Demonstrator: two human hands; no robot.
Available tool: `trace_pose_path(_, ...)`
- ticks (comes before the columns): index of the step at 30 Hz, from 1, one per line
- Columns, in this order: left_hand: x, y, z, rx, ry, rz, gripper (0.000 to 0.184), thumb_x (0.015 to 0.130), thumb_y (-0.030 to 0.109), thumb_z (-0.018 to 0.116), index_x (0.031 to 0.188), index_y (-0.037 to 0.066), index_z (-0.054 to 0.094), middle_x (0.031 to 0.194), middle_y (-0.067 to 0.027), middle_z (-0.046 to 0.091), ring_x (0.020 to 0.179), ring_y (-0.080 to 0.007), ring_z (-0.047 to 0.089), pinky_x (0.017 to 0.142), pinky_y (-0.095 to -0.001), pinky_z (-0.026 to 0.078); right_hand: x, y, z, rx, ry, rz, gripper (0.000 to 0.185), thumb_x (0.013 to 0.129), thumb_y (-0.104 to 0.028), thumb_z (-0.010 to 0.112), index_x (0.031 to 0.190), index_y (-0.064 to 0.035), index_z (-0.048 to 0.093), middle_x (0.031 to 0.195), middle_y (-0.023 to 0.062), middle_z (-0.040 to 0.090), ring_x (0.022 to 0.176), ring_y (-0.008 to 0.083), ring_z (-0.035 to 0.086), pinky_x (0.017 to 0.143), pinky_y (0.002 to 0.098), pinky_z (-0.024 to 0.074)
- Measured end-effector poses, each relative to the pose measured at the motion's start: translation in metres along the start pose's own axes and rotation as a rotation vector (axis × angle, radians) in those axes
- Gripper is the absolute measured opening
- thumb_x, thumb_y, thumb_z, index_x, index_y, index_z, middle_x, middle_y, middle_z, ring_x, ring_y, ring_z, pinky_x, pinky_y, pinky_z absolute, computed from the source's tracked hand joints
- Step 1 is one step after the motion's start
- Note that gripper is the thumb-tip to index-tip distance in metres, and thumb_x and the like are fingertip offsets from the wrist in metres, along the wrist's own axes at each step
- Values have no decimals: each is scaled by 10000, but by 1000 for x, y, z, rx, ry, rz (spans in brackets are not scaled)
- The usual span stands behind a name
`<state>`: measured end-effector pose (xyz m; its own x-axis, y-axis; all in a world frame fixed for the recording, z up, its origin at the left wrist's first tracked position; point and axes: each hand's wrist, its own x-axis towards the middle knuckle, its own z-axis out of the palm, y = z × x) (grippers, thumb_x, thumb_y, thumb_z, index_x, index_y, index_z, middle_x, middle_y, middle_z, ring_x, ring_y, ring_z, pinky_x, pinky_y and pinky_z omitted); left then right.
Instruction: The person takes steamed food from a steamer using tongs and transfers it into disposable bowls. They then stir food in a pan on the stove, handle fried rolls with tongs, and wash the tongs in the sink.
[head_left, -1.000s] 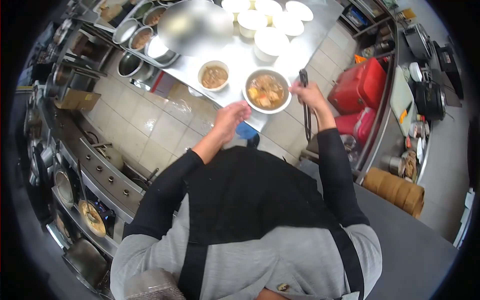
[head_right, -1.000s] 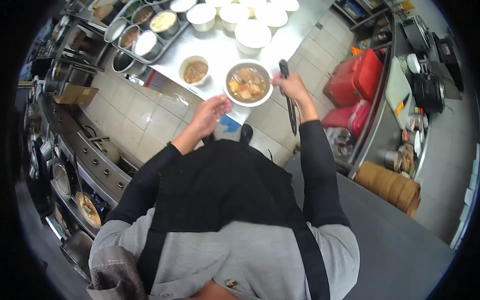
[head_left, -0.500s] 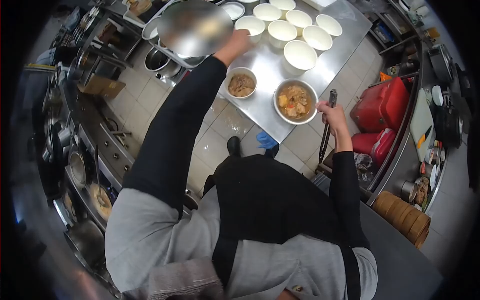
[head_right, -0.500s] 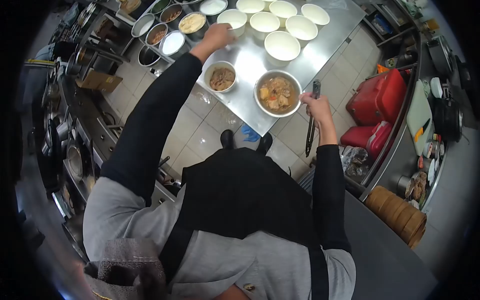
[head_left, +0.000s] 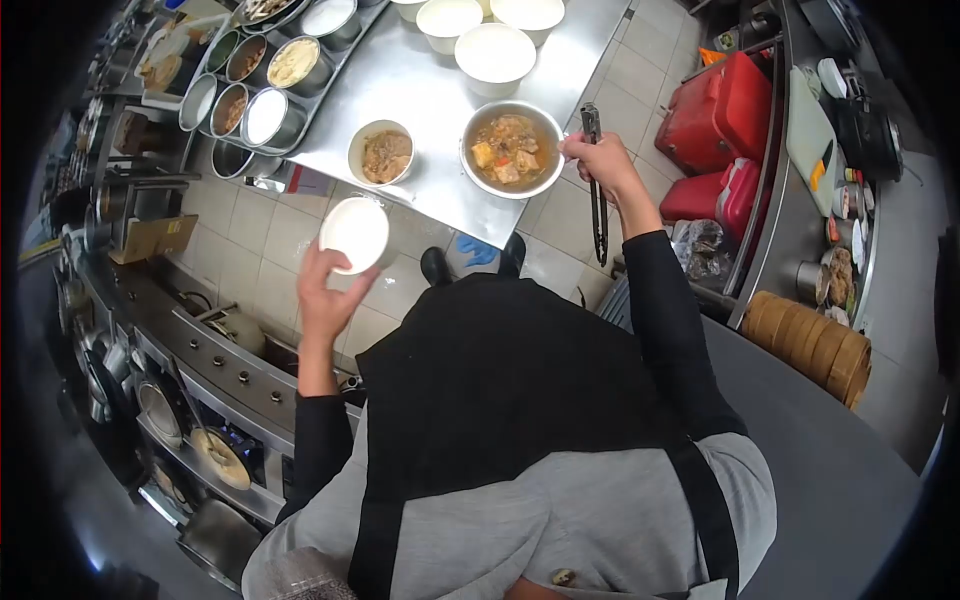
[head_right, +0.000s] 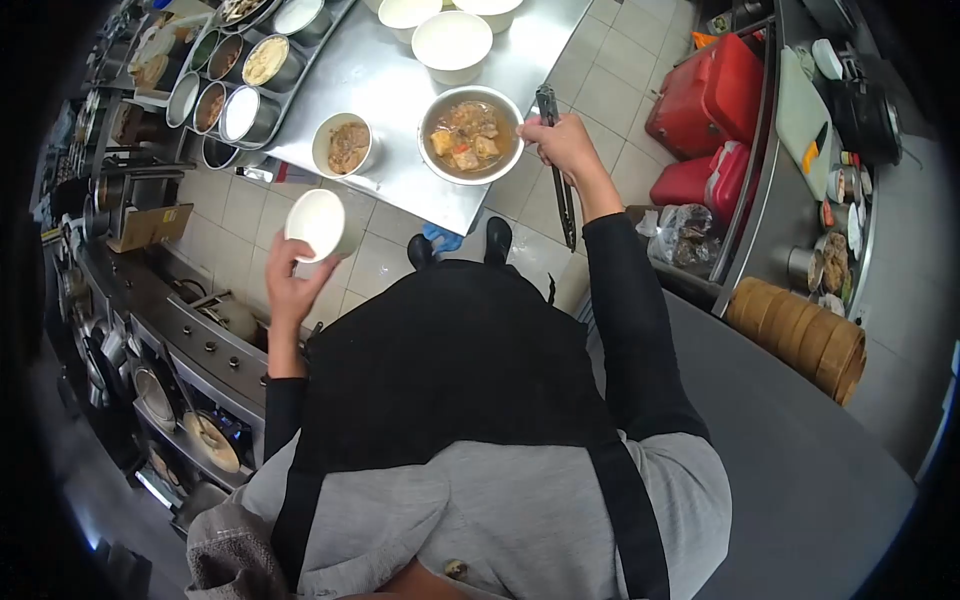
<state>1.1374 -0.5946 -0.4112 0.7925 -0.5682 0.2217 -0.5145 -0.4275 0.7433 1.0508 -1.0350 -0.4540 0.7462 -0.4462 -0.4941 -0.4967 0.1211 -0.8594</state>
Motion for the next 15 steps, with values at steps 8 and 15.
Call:
trace_pose_path(8,46,1,53,69,75,121,426,644,139,880,792,51,490,1159,-199,575,1059,-373,610,893,-418,504,-4,-6,5,-89,-34,39,199,774,-145,762,830,-25,614,681,8,581,490,81,506,430,235,387)
trace_pose_path(15,58,-13,72,-31,86,143,519,626,173,901,904,68,476,1241,-214,509,1136,-376,567,920,-425,497,-15,-14,6,-120,-10,-11,183,743,-118,736,842,-27,612,681,6,579,512,75,523,435,230,382)
